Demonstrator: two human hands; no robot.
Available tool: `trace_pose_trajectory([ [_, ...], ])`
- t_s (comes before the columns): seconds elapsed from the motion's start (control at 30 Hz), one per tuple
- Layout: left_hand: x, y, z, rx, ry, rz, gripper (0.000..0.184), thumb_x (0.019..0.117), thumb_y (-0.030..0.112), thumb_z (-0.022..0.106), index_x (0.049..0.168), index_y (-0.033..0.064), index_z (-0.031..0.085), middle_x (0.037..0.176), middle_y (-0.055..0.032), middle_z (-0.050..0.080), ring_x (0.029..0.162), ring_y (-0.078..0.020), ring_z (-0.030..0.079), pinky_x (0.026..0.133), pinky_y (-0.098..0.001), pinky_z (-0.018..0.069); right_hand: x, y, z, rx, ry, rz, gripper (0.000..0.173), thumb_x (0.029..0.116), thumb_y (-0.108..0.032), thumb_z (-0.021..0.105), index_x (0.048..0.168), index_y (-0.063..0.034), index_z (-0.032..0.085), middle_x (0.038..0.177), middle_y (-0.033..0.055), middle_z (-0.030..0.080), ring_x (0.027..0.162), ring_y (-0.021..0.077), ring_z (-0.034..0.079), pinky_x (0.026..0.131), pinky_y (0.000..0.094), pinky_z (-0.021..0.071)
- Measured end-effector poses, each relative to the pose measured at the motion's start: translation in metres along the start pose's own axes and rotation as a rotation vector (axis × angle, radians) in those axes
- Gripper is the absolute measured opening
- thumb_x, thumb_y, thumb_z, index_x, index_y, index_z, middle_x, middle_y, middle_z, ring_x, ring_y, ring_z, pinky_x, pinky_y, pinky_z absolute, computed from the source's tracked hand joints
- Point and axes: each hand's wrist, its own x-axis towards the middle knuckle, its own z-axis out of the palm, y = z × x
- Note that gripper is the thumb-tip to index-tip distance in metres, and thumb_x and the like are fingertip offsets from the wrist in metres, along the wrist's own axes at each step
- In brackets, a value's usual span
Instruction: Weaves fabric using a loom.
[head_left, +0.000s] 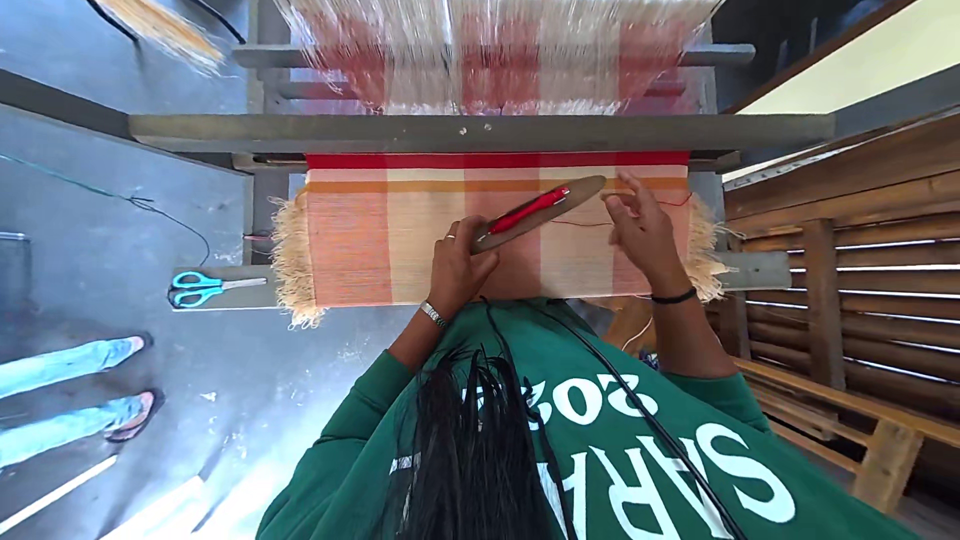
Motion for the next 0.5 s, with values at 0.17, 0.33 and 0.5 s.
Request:
trace_pose_trajectory([
  [0.17, 0.002, 0.015, -0.003, -0.071, -0.169, -0.042, 0.059, 0.0896, 0.027, 0.077, 0.138, 0.0101, 0.048, 0.115, -0.0140, 0.064, 0.087, -0.0278, 0.068, 0.071, -0.0512, 0.0597, 0.017, -0.020, 0.052, 0.566, 0.072, -0.016, 0.041, 0.1060, -0.027, 0.057, 0.141, -0.0103, 0.042, 0.099, 0.0099, 0.067, 0.069, 0.0194, 0.069, 0.057, 0.0344, 0.0611],
  [0.33, 0.006, 0.020, -0.014, -0.176, -0.402, -0.164, 0.053, 0.1022, 0.053, 0.056, 0.138, 0.0151, 0.055, 0.084, -0.0110, 0.067, 0.064, -0.0249, 0.063, 0.059, -0.0476, 0.0552, 0.018, -0.018, 0.065, 0.534, 0.037, -0.011, 0.046, 0.0990, -0.021, 0.069, 0.135, -0.0088, 0.043, 0.094, 0.0095, 0.068, 0.063, 0.0180, 0.067, 0.053, 0.0316, 0.0583],
  [0.5, 0.009, 0.024, 0.000, -0.242, -0.512, -0.165, 0.046, 0.1070, 0.052, 0.044, 0.124, 0.0131, 0.061, 0.080, -0.0091, 0.065, 0.066, -0.0213, 0.063, 0.061, -0.0429, 0.0546, 0.017, -0.022, 0.071, 0.396, 0.013, 0.025, 0.058, 0.0922, -0.027, 0.077, 0.135, -0.0068, 0.044, 0.093, 0.0103, 0.069, 0.065, 0.0169, 0.066, 0.056, 0.0326, 0.0575],
])
